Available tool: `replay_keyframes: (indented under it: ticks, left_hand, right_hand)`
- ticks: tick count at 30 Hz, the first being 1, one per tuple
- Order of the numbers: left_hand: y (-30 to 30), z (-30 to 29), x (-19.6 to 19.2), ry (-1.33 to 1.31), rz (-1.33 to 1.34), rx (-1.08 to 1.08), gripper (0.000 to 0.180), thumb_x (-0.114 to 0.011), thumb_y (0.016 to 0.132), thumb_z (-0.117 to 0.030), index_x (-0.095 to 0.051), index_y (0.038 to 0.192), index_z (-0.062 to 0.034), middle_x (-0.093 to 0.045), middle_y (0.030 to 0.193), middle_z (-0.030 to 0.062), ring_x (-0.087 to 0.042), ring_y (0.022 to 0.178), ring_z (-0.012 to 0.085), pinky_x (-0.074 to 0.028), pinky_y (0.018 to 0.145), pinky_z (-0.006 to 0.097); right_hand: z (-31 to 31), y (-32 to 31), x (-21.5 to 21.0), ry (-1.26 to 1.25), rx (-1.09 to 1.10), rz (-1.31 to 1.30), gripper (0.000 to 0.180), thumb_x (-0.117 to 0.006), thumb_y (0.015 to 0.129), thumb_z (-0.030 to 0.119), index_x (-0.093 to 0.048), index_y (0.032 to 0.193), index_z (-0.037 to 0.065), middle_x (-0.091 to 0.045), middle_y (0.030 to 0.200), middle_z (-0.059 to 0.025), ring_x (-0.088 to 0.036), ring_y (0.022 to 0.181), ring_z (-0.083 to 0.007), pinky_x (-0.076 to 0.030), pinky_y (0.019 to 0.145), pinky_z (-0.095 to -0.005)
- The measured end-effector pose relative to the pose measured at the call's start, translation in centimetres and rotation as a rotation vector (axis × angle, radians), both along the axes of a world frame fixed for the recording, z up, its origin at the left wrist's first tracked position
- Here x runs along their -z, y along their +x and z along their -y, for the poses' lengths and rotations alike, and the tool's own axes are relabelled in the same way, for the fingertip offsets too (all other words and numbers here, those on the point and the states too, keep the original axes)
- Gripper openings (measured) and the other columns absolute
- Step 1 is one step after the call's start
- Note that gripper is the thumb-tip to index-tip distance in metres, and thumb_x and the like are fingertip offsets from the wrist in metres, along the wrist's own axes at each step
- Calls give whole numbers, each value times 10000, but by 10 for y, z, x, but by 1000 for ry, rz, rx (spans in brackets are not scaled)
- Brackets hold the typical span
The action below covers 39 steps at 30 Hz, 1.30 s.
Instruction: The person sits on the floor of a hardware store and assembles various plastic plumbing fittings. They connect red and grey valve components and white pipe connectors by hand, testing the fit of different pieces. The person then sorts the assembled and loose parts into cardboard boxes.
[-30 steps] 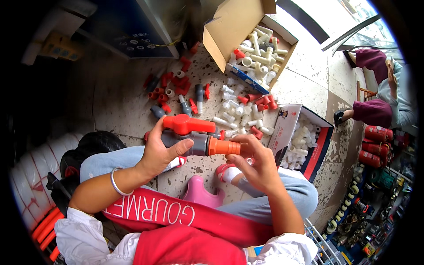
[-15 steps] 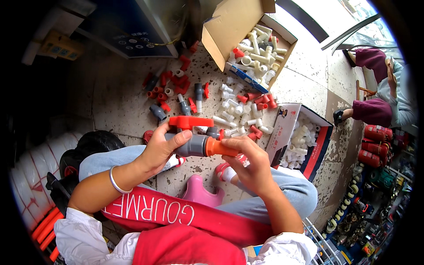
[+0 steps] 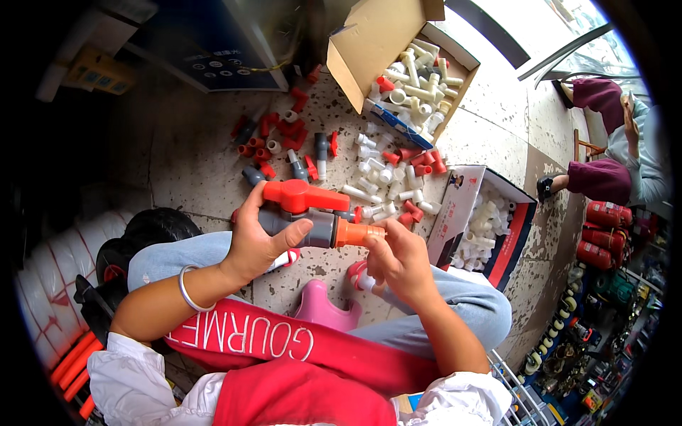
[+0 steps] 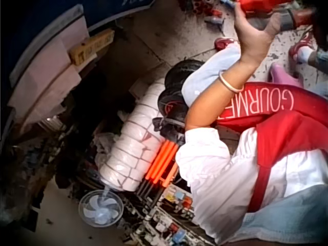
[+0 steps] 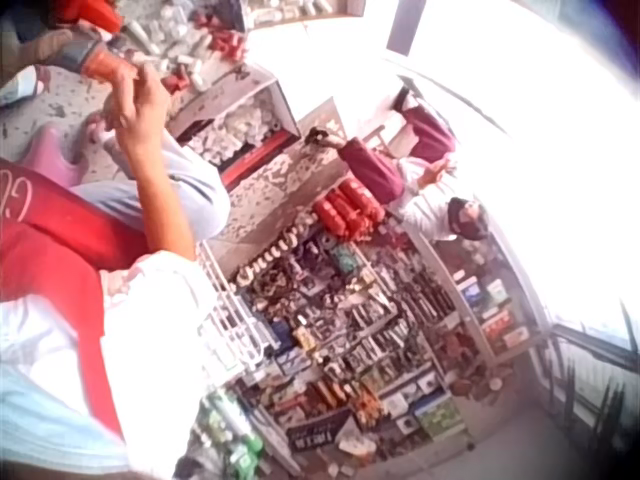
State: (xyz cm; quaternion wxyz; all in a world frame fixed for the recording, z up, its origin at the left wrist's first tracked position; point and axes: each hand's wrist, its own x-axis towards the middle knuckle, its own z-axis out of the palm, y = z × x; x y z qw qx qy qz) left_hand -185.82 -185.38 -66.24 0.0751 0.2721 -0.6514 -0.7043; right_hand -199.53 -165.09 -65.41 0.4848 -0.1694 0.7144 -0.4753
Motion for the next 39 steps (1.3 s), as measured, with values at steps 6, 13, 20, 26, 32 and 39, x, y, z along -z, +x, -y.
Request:
replay_keyframes:
  ticks: [6, 13, 20, 26, 32, 39]
  left_hand:
    - [-5, -1, 13, 289, 66, -60, 495, -761, 822, -359, -552, 1128, -31, -612, 981, 48, -600, 842, 107, -506, 688, 245]
    - [-3, 0, 2, 48, 22, -46, 502, -776, 801, -370, -557, 1092, -25, -622, 928, 49, -603, 804, 116, -500, 676, 264]
    - [-8, 11, 3, -54, 38, 33, 493, -777, 798, -369, -561, 1079, -26, -624, 931, 53, -603, 819, 118, -501, 702, 284]
    - [2, 1, 18, 568, 344, -31, 475, -730, 851, -371, -570, 1142, -32, -596, 1006, 49, -610, 840, 121, -507, 712, 268]
    - [7, -8, 37, 223, 317, 90, 465, -730, 841, -382, -590, 1105, -26, -617, 961, 51, -587, 837, 105, -488, 726, 254]
    - [12, -6, 32, -35, 202, 177, 475, -745, 799, -402, -591, 1033, -19, -657, 901, 106, -629, 839, 176, -500, 763, 332]
  right_hand:
    - [7, 7, 6, -122, -164, -859, 258, -633, 910, 186, -523, 1040, -9, -605, 753, -121, -585, 587, -222, -452, 543, -308]
    - [4, 11, 11, -117, -135, -667, 286, -702, 849, 194, -563, 1030, 19, -591, 720, -137, -571, 557, -291, -441, 537, -337]
    - [2, 17, 16, -48, -113, -486, 276, -709, 843, 247, -598, 1002, 50, -586, 715, -98, -575, 590, -247, -439, 552, -310]
    - [15, 16, -1, -25, -497, -1198, 398, -776, 718, 321, -593, 975, 78, -559, 760, -52, -591, 625, -240, -452, 558, -347]
    - [2, 30, 13, 221, -702, -1037, 349, -692, 827, 373, -528, 864, 67, -585, 673, -57, -633, 609, -214, -455, 519, -354]
    - [5, 25, 14, 201, -750, -474, 417, -649, 885, 417, -498, 936, 31, -628, 660, -173, -643, 634, -365, -476, 556, -436]
